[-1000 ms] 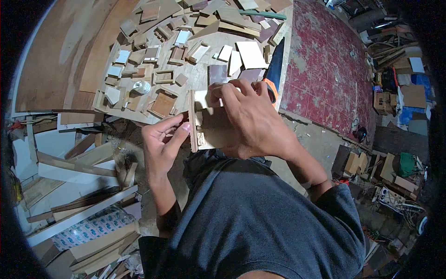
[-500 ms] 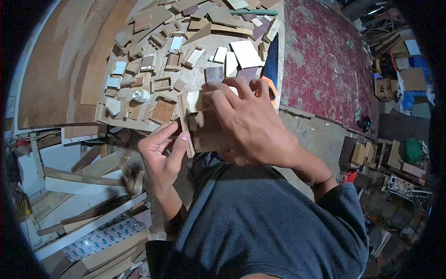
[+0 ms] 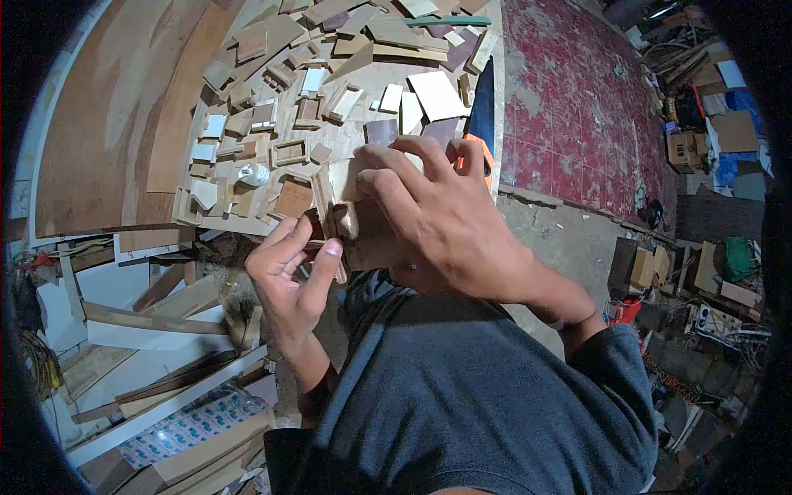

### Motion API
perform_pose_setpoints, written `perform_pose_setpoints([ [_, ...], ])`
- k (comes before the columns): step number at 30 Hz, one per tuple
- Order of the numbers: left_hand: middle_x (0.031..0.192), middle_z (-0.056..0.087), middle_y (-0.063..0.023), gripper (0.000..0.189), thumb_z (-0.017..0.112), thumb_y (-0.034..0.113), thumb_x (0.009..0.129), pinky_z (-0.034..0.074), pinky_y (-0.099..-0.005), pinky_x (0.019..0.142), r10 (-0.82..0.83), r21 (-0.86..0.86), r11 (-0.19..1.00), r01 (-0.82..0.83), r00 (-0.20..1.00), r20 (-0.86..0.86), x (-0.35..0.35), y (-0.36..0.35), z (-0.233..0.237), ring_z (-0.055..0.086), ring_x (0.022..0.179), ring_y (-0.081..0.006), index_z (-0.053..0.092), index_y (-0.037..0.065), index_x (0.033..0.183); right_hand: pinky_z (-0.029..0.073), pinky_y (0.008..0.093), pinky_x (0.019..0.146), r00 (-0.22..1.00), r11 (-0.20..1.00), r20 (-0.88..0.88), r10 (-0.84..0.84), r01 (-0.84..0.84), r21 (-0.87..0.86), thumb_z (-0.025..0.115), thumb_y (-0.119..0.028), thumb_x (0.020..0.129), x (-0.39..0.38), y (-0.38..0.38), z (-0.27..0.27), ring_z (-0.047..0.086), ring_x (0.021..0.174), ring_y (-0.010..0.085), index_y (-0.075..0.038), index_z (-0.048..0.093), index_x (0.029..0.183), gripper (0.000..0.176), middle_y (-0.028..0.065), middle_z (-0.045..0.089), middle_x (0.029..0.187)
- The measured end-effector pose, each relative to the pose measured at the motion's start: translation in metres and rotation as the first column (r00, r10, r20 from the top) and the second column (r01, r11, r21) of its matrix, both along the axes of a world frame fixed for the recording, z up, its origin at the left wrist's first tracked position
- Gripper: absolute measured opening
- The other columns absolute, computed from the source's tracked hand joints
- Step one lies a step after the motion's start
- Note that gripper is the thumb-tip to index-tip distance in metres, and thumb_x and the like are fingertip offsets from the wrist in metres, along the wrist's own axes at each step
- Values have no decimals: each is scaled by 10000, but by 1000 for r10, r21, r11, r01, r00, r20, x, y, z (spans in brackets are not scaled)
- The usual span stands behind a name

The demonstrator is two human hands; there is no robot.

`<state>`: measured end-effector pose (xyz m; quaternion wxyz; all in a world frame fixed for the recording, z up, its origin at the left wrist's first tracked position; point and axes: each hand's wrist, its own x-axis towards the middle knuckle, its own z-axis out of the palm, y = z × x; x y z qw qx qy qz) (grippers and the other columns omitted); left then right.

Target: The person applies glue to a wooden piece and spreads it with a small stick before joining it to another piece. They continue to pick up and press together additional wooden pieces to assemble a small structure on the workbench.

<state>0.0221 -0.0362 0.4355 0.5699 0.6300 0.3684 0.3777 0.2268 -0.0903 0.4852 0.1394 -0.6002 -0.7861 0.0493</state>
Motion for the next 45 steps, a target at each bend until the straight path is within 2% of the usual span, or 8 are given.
perform_pose_setpoints([
  [1, 820, 451, -28, 169, 651, 7, 841, 412, -170, 579, 0, 2, 1000, 0, 1000, 0, -1, 0, -1, 468, 721, -57, 538, -118, 832, 277, 516, 922, 1000, 1000, 0, 0, 0, 2, 811, -236, 490, 0, 0, 2, 418, 1225, 305, -71, 454, 1238, 845, 98, 444, 1351],
  [3, 843, 441, -31, 194, 658, 26, 840, 402, -170, 574, -27, 34, 999, 27, 999, 17, -2, 2, -1, 460, 711, -59, 530, -120, 841, 321, 504, 885, 999, 999, -33, -2, 3, 49, 629, -108, 708, -1, 0, 8, 454, 1163, 292, -46, 483, 1165, 483, 128, 480, 1251],
  [13, 885, 495, -55, 275, 669, 58, 844, 385, -166, 557, 73, 46, 996, -75, 996, 61, -7, -1, -6, 482, 697, -57, 572, -167, 970, 311, 510, 889, 999, 997, -44, -15, 18, 70, 600, -153, 732, 2, -5, 7, 449, 1181, 283, -42, 498, 1171, 464, 129, 468, 1302],
  [15, 948, 564, -99, 353, 683, 76, 842, 394, -165, 549, 79, 76, 993, -87, 992, 99, -11, 0, -8, 521, 722, -67, 584, -174, 1070, 258, 534, 958, 996, 999, -81, -32, 33, 15, 844, -260, 481, 3, -5, 5, 419, 1244, 317, -92, 480, 1214, 836, 92, 433, 1387],
  [21, 1084, 624, -188, 486, 688, 151, 839, 491, -247, 768, 44, 42, 998, -54, 979, 199, -25, 6, -19, 617, 902, -171, 558, -165, 1184, 301, 460, 956, 948, 996, -316, -27, -2, -93, 838, -212, 445, 12, -2, 9, 461, 1183, 312, -62, 456, 1232, 888, 94, 507, 1296],
  [27, 1203, 586, -226, 546, 676, 154, 835, 439, -341, 964, -27, 14, 1000, 24, 977, 213, -26, 12, -26, 588, 1078, -231, 514, -157, 1253, 337, 426, 930, 914, 988, -404, -36, -28, -150, 831, -221, 425, 14, -1, 7, 497, 1126, 288, -38, 418, 1317, 999, 98, 537, 1206],
  [40, 1132, 612, -210, 532, 705, 177, 840, 464, -336, 932, -78, -8, 997, 81, 972, 220, -13, 15, -12, 608, 1026, -219, 517, -146, 1218, 352, 405, 922, 871, 985, -485, -83, -1, -170, 832, -262, 403, 14, 2, 6, 511, 1048, 286, -42, 453, 1300, 998, 104, 527, 1085],
  [45, 1266, 534, -221, 508, 690, 238, 866, 454, -346, 944, -110, 107, 990, 93, 980, 166, -9, 22, -19, 577, 1088, -245, 537, -105, 1207, 430, 395, 940, 816, 965, -565, -117, -40, -258, 841, -265, 445, 18, 6, -3, 553, 1054, 317, -13, 434, 1203, 896, 145, 528, 1122],
])
